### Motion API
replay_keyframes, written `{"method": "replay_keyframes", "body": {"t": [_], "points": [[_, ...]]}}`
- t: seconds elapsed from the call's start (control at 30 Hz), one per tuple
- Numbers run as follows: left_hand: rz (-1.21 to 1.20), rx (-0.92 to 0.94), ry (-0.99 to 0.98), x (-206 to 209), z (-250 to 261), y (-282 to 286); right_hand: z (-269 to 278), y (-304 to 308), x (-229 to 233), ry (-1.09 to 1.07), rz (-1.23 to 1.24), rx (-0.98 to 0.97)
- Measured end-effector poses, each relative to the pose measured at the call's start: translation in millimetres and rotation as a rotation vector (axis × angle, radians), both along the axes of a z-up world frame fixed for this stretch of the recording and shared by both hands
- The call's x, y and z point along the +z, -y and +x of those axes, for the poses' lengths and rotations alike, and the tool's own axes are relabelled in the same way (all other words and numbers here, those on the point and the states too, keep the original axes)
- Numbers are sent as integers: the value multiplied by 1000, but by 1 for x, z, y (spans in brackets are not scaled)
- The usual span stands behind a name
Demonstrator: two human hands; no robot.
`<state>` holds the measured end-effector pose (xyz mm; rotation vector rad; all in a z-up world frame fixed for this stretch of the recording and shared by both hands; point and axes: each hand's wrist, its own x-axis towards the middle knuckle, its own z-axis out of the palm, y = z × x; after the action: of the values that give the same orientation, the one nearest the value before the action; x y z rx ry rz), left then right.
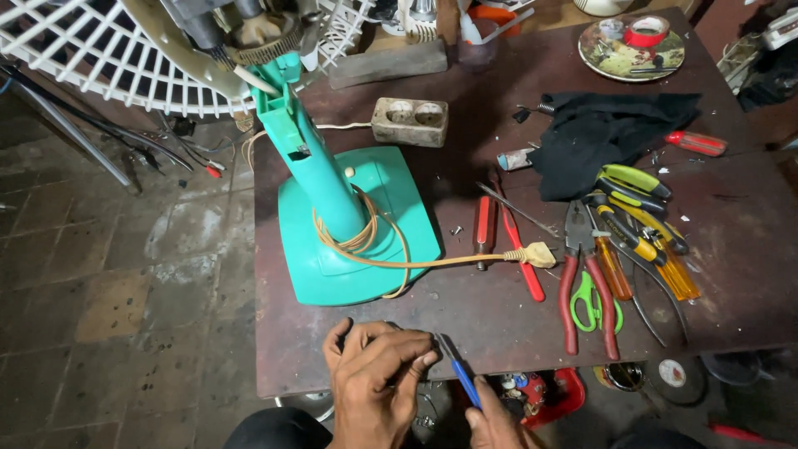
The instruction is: The person works on a small black object on a cluttered workbench, using a blue-handled tool to manipulate it. A teal fan and various tools are visible nearby. The person continues to adjust the object with the tool throughout the clip.
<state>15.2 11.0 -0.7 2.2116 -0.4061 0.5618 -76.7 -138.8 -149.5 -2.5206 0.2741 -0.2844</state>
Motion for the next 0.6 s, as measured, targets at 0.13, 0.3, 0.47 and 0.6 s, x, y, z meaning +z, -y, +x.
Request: {"method": "replay_keyframes", "body": {"t": [0.13, 0.3, 0.47, 0.6], "points": [[36, 3, 35, -2, 3, -1, 3, -8, -29, -328, -230, -98], [65, 20, 18, 0, 3, 1, -3, -15, -35, 124, -157, -66], [100, 17, 47, -4, 3, 2, 1, -13, -10, -165, -221, -40], [80, 3, 22, -3, 4, 0, 5, -6, 21, -223, -85, 12]]}}
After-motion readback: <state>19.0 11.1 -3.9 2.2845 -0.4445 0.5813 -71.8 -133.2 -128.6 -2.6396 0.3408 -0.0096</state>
